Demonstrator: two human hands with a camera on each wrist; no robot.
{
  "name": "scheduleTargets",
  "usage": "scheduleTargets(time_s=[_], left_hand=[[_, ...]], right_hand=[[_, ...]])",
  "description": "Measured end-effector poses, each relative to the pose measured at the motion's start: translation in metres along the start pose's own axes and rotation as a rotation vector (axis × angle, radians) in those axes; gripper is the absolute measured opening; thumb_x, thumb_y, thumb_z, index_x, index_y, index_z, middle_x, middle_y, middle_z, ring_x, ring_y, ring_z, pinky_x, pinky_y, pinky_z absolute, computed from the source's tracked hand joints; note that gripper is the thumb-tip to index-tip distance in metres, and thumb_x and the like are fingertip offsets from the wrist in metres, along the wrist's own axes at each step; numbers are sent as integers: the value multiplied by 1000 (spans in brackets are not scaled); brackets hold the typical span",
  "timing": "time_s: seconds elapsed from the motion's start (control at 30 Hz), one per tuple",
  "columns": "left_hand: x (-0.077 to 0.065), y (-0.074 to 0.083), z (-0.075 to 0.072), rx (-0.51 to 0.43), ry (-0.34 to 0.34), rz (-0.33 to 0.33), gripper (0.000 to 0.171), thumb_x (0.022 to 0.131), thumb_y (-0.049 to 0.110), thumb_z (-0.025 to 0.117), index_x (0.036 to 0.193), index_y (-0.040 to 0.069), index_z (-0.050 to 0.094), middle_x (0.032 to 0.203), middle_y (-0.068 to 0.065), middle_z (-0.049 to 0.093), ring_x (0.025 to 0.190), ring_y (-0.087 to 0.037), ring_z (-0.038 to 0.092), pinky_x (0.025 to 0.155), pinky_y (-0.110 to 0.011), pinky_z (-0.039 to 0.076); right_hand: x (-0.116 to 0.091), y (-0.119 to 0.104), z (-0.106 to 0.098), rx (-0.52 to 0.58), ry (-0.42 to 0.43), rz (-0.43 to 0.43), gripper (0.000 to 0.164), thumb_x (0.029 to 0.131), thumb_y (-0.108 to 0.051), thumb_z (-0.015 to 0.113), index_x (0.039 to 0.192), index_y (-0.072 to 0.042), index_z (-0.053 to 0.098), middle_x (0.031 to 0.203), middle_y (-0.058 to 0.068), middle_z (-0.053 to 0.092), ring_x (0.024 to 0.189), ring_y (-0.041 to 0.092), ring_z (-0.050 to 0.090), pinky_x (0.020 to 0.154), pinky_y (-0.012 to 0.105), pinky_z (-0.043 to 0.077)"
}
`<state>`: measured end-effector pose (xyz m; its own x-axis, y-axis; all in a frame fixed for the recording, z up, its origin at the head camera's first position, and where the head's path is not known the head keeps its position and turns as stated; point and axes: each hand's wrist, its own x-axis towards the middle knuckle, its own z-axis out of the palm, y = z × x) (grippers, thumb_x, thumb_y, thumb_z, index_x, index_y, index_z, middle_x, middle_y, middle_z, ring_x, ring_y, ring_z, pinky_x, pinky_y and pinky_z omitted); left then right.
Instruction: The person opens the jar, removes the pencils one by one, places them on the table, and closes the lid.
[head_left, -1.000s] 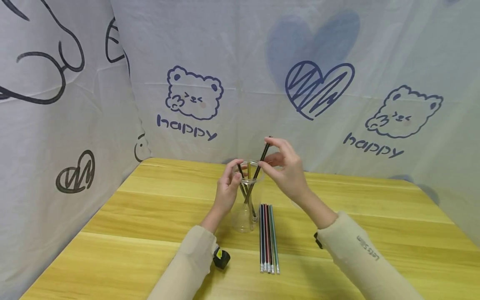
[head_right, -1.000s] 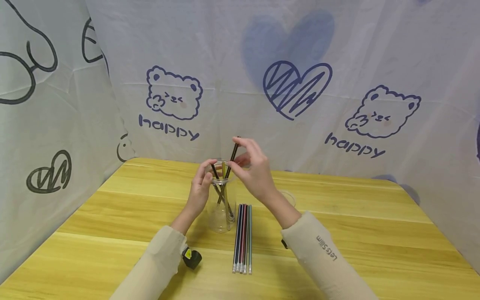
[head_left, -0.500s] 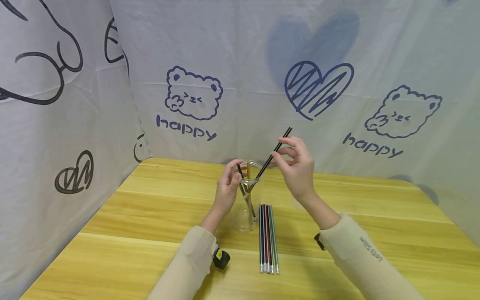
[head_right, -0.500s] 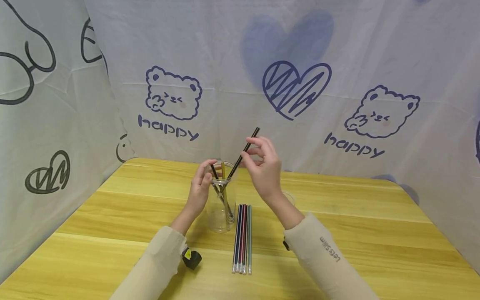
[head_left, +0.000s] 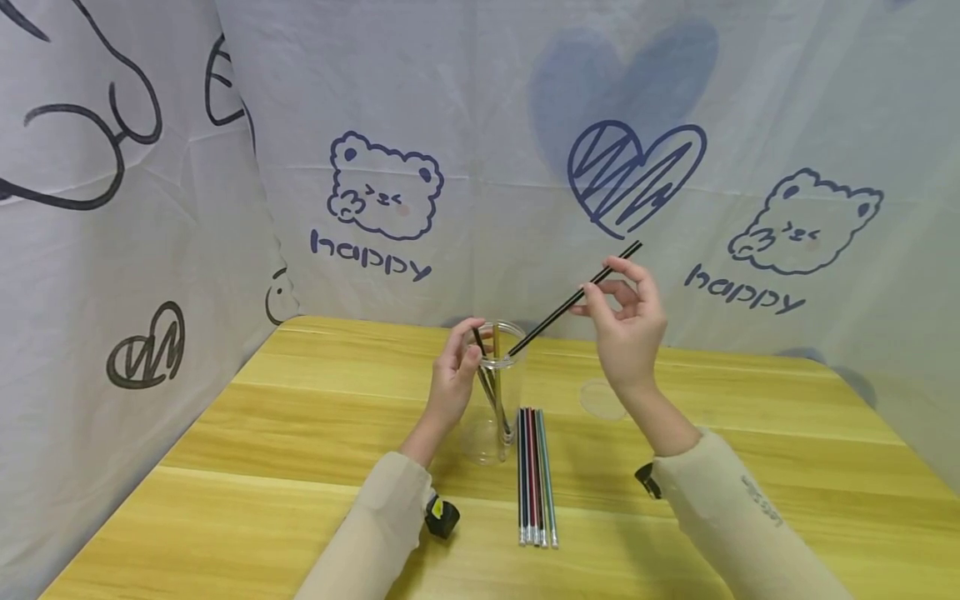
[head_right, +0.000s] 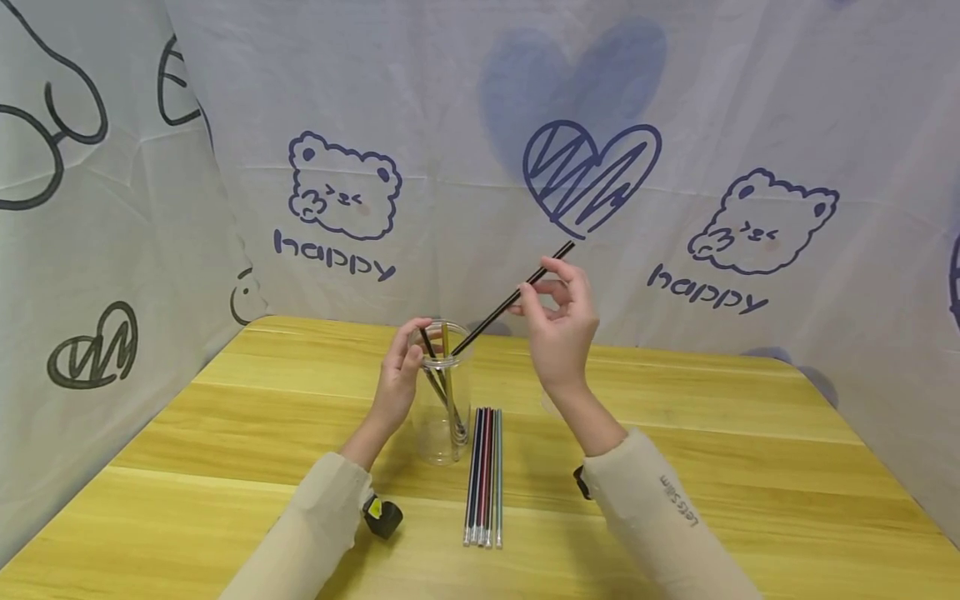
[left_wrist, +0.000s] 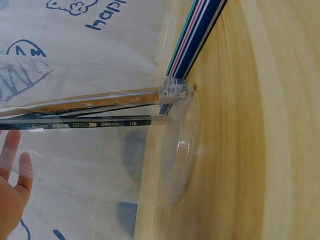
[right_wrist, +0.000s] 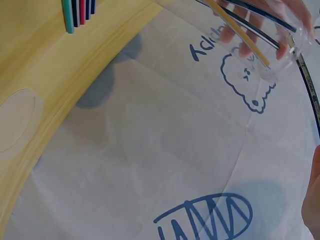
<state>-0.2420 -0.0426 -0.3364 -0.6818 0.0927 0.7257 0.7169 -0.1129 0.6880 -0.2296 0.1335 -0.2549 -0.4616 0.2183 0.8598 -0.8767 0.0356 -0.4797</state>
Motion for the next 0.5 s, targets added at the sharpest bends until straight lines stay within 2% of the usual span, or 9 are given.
scheduleTargets(time_s=[0.1, 0.3, 0.5], left_hand=[[0, 2, 0, -2, -1, -3, 80, 85, 60, 38, 118, -13, 37, 107, -36, 48, 90, -50, 50, 83, -51, 41], [0, 1, -1, -31, 0, -10, 80, 85, 59, 41, 118, -14, 36, 107, -39, 47, 90, -53, 49, 83, -57, 38], [0, 1, 1, -59, 1, -5, 76, 87, 54, 43, 118, -15, 34, 107, -40, 46, 90, -54, 47, 83, -57, 38]], right_hand=[[2, -2, -2, 16, 36, 8, 28, 80, 15, 53, 107, 9, 50, 98, 9, 55, 62, 16, 57, 56, 26, 51], [3, -4, -7, 96, 86, 34, 28, 79, 16, 52, 105, 6, 52, 101, 13, 52, 69, 17, 57, 56, 27, 51], [3, -2, -14, 149, 158, 57, 26, 79, 18, 52, 103, 8, 51, 98, 15, 50, 68, 18, 55, 54, 27, 51]])
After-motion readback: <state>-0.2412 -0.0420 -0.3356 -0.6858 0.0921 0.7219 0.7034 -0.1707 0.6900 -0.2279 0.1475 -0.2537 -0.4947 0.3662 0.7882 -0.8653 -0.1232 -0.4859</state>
